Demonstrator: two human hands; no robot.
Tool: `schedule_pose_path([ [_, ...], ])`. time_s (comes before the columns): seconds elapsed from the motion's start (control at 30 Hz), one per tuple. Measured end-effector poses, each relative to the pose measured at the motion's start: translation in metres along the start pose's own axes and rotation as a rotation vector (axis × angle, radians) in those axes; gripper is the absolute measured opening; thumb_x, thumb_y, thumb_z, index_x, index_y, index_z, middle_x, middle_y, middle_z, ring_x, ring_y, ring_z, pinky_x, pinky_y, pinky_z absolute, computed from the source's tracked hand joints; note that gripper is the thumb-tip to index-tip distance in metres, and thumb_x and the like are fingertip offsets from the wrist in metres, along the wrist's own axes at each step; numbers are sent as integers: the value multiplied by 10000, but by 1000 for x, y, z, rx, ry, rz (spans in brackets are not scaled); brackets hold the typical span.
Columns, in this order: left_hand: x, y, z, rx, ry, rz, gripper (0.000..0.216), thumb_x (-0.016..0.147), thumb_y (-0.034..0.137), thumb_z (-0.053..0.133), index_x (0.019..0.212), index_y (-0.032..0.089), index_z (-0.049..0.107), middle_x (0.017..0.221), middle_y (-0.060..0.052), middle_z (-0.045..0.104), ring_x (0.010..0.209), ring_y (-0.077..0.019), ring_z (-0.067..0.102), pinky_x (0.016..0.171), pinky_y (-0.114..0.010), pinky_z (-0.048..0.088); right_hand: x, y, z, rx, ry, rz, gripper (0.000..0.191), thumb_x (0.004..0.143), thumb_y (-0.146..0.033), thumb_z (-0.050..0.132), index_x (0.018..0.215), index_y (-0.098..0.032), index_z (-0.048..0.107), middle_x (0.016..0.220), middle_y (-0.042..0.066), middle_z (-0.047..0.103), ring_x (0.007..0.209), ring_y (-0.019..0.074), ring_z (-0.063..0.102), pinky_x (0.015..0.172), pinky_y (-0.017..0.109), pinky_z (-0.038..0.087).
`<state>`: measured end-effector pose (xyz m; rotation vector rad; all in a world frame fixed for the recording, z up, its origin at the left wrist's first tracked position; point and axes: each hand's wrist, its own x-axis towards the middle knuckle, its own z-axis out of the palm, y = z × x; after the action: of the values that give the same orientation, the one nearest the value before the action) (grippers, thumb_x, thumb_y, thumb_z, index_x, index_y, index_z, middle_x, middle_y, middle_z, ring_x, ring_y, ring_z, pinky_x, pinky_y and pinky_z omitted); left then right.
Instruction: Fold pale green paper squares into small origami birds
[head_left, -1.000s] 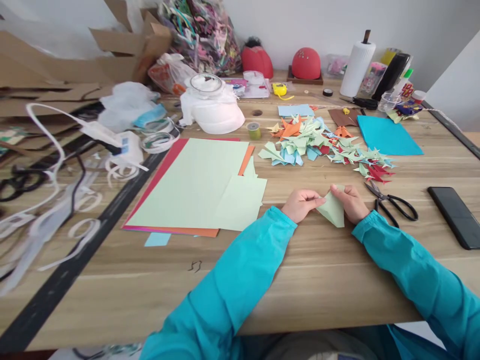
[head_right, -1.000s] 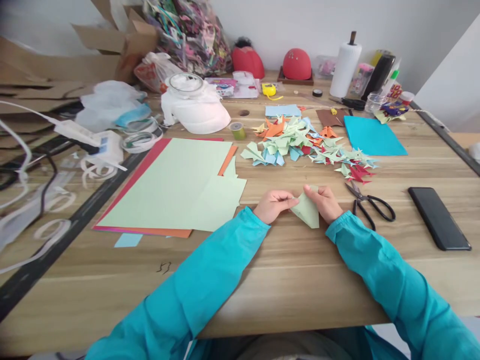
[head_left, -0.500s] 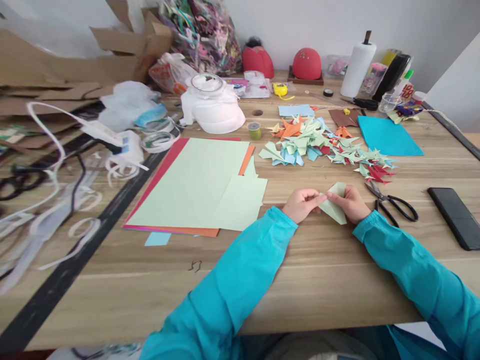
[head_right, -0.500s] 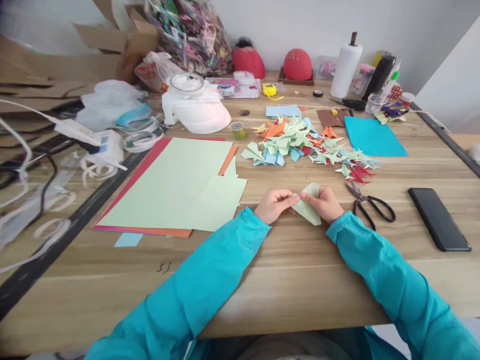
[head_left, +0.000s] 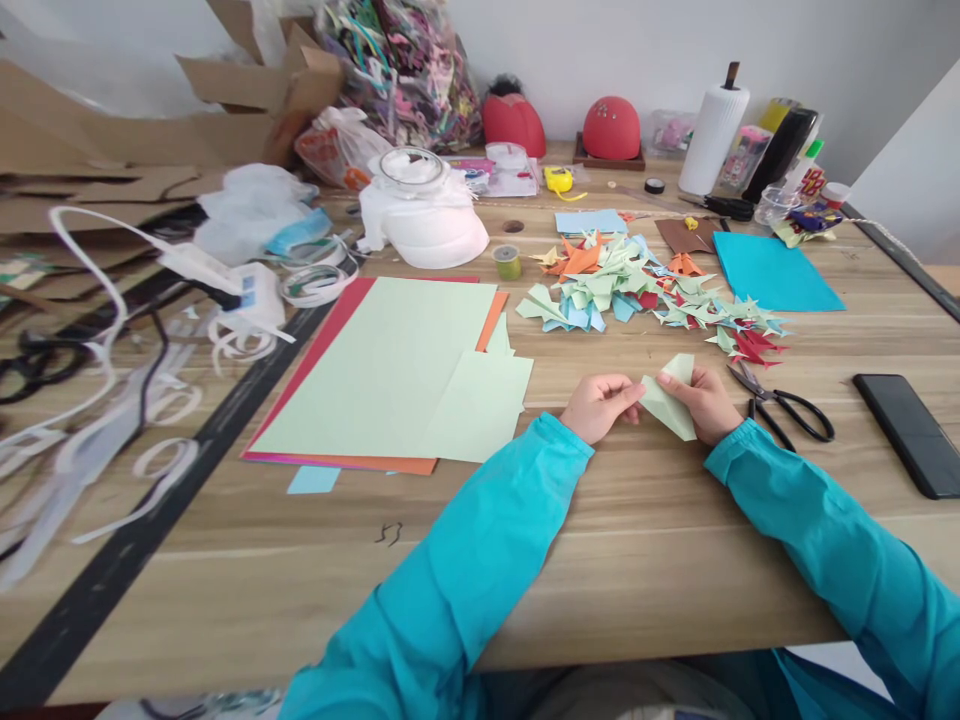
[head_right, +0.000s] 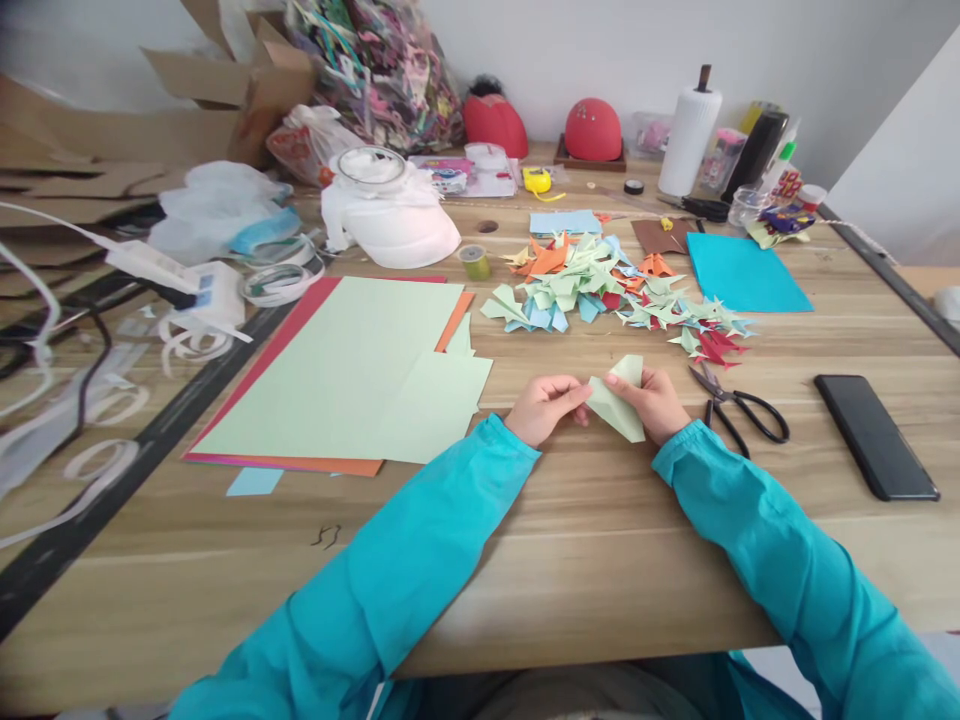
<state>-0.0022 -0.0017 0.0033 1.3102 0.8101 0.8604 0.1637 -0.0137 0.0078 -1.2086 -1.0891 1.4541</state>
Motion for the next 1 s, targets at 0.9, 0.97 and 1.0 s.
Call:
schedule_pose_path([
  [0.9,0,3,0,-83,-56,-21,154,698,249,530,604,127,536,544,-13,572,524,-96,541,559,-226,423,0,-2,1,-95,67,12,354,583,-480,721,645,-150,609,557,17,619,486,124,534,416,217,401],
  [0.97,-1,3,0,-82,-59,-19,130,684,231,524,608,127,538,545,-12,571,526,-99,544,560,-229,426,0,-2,1,-95,74,18,352,578,-479,724,638,-153,607,558,16,620,484,123,534,411,214,400],
  [1.0,-1,3,-1,-82,-61,-20,120,678,224,521,608,128,538,545,-12,571,527,-101,546,561,-231,428,0,-2,1,-96,75,19,350,579,-479,724,638,-154,607,559,17,621,485,124,536,411,214,401],
])
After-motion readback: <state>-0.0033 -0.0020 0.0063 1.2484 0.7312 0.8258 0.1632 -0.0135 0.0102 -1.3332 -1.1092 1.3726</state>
